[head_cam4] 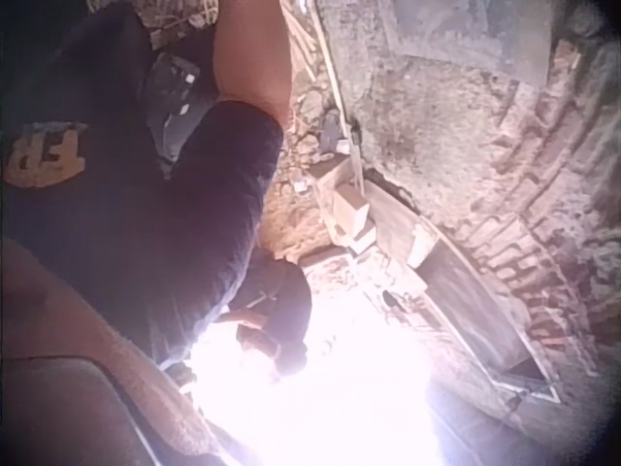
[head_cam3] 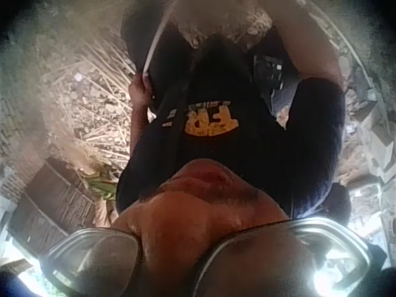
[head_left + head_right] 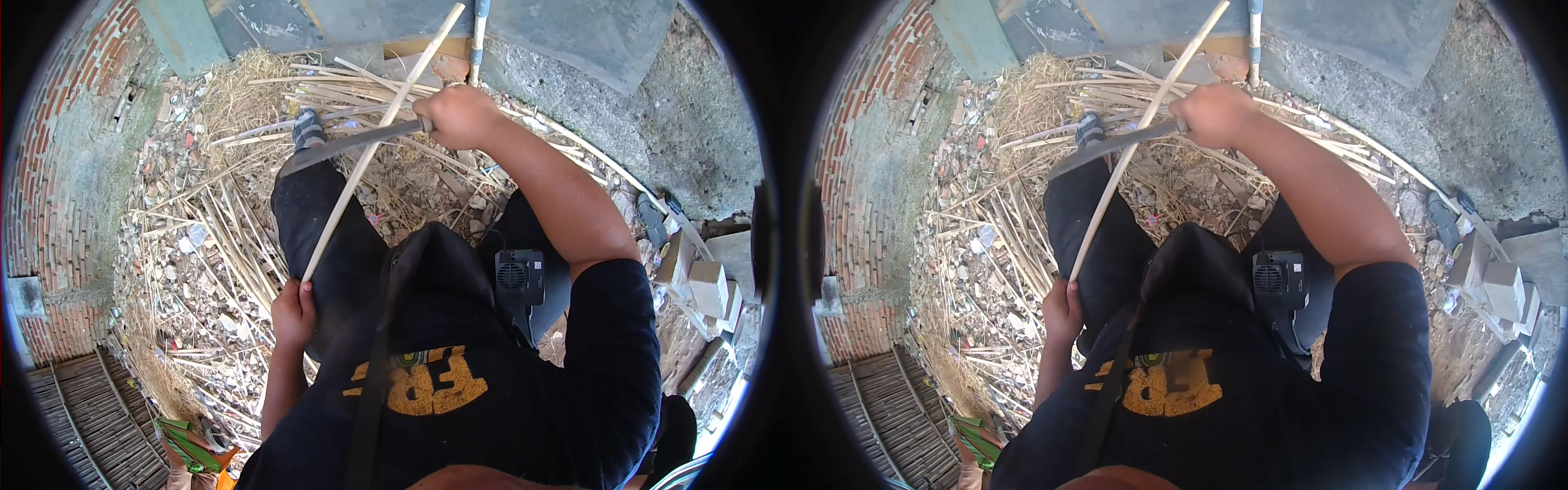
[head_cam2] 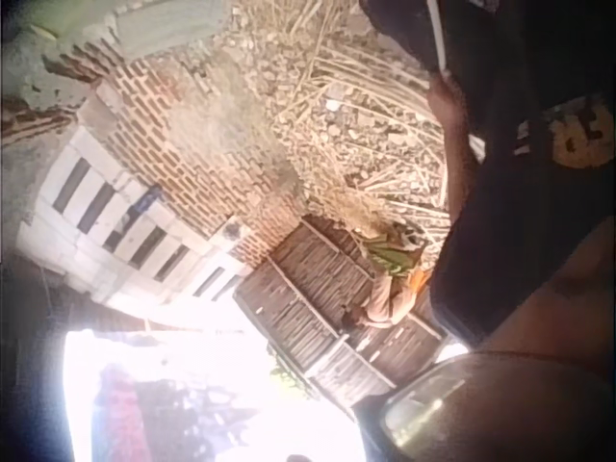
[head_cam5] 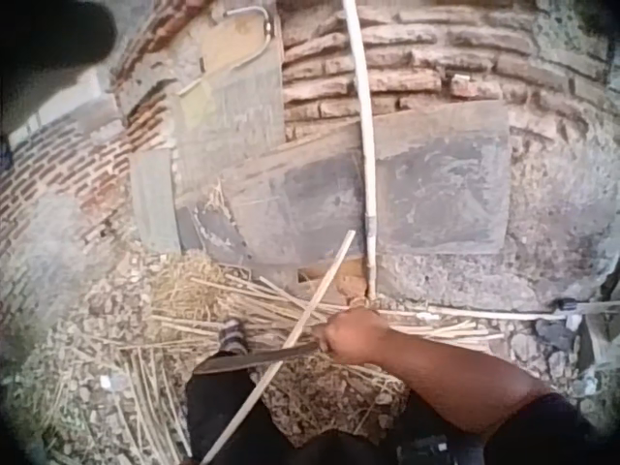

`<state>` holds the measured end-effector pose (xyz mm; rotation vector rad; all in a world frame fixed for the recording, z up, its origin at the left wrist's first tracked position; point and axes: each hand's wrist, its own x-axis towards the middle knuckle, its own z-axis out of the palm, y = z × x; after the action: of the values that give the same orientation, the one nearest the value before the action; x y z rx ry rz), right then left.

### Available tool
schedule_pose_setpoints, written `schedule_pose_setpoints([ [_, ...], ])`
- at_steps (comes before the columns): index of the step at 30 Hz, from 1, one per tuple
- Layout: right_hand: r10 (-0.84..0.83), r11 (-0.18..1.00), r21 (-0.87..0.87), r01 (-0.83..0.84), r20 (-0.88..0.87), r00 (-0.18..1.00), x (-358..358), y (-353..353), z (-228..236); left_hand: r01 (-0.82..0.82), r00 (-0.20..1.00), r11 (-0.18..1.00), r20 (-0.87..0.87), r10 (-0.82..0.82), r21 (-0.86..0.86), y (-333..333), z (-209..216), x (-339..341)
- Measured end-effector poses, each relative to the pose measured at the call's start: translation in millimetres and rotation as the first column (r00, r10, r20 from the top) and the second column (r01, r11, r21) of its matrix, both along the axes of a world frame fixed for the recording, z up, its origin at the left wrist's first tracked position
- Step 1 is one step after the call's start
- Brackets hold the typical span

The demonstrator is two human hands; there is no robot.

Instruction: The person uses a blade to shave thin strips of bamboo by hand while sitting on the ground, smoothing the surface and edges of the strips by pulling the blade along their length.

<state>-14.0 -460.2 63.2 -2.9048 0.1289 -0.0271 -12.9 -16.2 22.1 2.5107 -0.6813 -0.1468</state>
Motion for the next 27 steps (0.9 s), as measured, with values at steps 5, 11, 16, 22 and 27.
schedule_pose_setpoints([
  [5,-0.215,0.968,0.141,0.206,0.05,0.975,9,-53,-26,-0.013,1.0,1.0,0.026,0.013,0.0,-1,-3,0],
  [11,-0.101,0.993,0.059,0.102,-0.019,0.995,2,-27,-14,-0.008,0.998,0.994,0.061,0.002,0.112,5,0,0],
  [16,-0.098,0.99,0.097,0.099,-0.014,0.995,3,-26,-17,0.02,1.0,1.0,0.0,-0.02,-0.024,5,-6,1],
  [22,-0.292,0.944,0.194,0.266,0.12,0.949,5,-53,-23,-0.004,0.999,0.999,-0.042,0.002,-0.034,0,4,-1],
  [27,0.007,0.999,0.049,-0.004,-0.044,0.999,0,-4,2,0.004,1.0,0.999,-0.028,-0.005,-0.037,6,-5,2],
])
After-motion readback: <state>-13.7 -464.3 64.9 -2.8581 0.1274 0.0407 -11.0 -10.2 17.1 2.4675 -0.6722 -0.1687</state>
